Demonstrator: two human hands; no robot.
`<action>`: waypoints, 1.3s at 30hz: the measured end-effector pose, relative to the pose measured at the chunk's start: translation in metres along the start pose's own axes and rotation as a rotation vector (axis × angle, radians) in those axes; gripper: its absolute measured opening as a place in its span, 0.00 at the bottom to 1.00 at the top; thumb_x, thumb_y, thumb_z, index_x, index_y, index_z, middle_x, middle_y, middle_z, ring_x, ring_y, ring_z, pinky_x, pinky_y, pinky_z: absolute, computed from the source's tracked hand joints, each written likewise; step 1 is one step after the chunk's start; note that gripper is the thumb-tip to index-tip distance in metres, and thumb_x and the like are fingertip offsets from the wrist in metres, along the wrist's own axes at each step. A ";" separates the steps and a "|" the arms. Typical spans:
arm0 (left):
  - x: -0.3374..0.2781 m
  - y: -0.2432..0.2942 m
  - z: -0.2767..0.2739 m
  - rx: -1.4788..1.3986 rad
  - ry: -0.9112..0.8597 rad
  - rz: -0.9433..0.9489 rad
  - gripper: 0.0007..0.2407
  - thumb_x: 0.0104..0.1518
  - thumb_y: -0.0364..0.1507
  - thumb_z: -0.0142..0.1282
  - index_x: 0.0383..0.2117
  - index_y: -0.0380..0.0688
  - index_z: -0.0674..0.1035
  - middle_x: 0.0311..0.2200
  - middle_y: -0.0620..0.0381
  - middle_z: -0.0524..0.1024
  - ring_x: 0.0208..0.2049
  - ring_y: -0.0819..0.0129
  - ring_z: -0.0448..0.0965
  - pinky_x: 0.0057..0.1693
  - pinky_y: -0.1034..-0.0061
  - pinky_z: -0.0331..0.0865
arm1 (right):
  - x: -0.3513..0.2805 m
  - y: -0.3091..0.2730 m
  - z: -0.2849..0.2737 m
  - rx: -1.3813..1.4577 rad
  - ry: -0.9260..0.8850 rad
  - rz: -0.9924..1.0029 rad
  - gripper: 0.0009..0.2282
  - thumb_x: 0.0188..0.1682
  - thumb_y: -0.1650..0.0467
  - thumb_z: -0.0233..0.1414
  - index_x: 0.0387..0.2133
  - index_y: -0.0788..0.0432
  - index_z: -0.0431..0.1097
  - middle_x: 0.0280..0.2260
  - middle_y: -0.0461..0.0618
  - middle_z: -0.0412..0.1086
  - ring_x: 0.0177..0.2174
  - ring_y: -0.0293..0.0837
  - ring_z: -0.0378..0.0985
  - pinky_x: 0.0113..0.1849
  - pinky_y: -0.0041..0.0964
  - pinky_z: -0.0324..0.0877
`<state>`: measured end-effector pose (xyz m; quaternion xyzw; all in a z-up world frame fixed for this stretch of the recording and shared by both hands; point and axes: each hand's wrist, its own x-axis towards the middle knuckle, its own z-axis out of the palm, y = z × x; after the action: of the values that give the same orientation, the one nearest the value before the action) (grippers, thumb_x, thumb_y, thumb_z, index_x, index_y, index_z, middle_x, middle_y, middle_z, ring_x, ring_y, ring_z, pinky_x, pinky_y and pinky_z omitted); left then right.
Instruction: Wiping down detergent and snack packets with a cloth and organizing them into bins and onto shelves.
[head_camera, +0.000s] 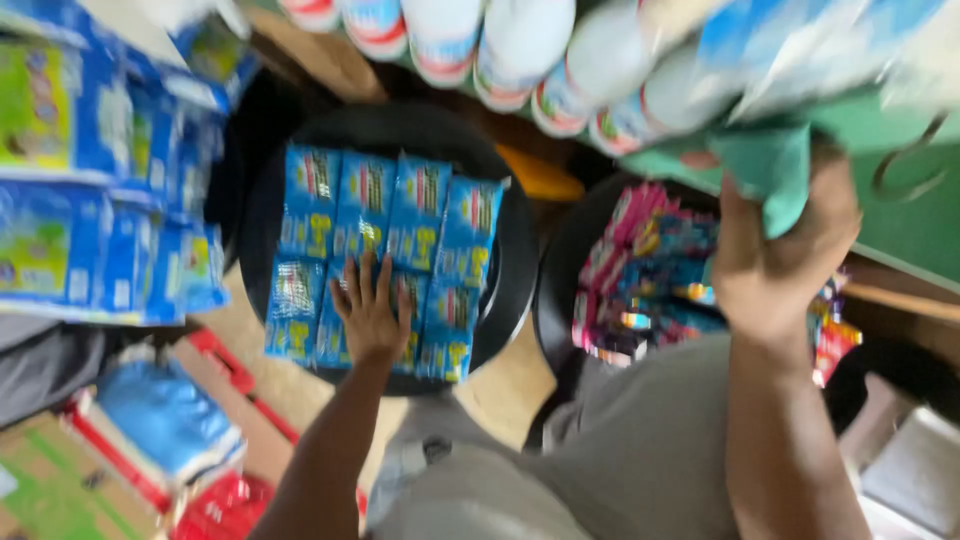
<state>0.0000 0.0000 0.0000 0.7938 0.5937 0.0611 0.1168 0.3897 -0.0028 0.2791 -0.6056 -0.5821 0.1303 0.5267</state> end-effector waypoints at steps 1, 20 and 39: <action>0.010 -0.002 0.005 0.002 0.039 0.014 0.25 0.68 0.42 0.36 0.72 0.51 0.61 0.75 0.49 0.48 0.76 0.48 0.41 0.74 0.43 0.29 | 0.004 0.000 0.004 0.002 0.024 -0.034 0.02 0.66 0.81 0.47 0.47 0.69 0.63 0.41 0.55 0.76 0.37 0.41 0.79 0.38 0.27 0.67; -0.013 -0.009 0.019 0.045 0.017 0.025 0.25 0.68 0.44 0.36 0.71 0.54 0.61 0.75 0.52 0.48 0.75 0.49 0.40 0.74 0.44 0.30 | -0.024 -0.047 0.007 0.389 -0.390 0.854 0.19 0.49 0.77 0.46 0.55 0.69 0.64 0.37 0.52 0.78 0.17 0.30 0.59 0.18 0.28 0.56; 0.000 -0.013 0.020 -0.004 0.033 0.011 0.25 0.68 0.44 0.37 0.71 0.54 0.62 0.75 0.53 0.49 0.76 0.53 0.40 0.74 0.46 0.29 | -0.086 -0.127 0.035 -0.442 -1.084 0.545 0.35 0.45 0.68 0.60 0.68 0.36 0.56 0.28 0.61 0.74 0.30 0.60 0.79 0.35 0.54 0.69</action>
<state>-0.0072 0.0010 -0.0225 0.7956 0.5912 0.0760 0.1081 0.2654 -0.0880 0.3259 -0.6740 -0.6042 0.4239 -0.0314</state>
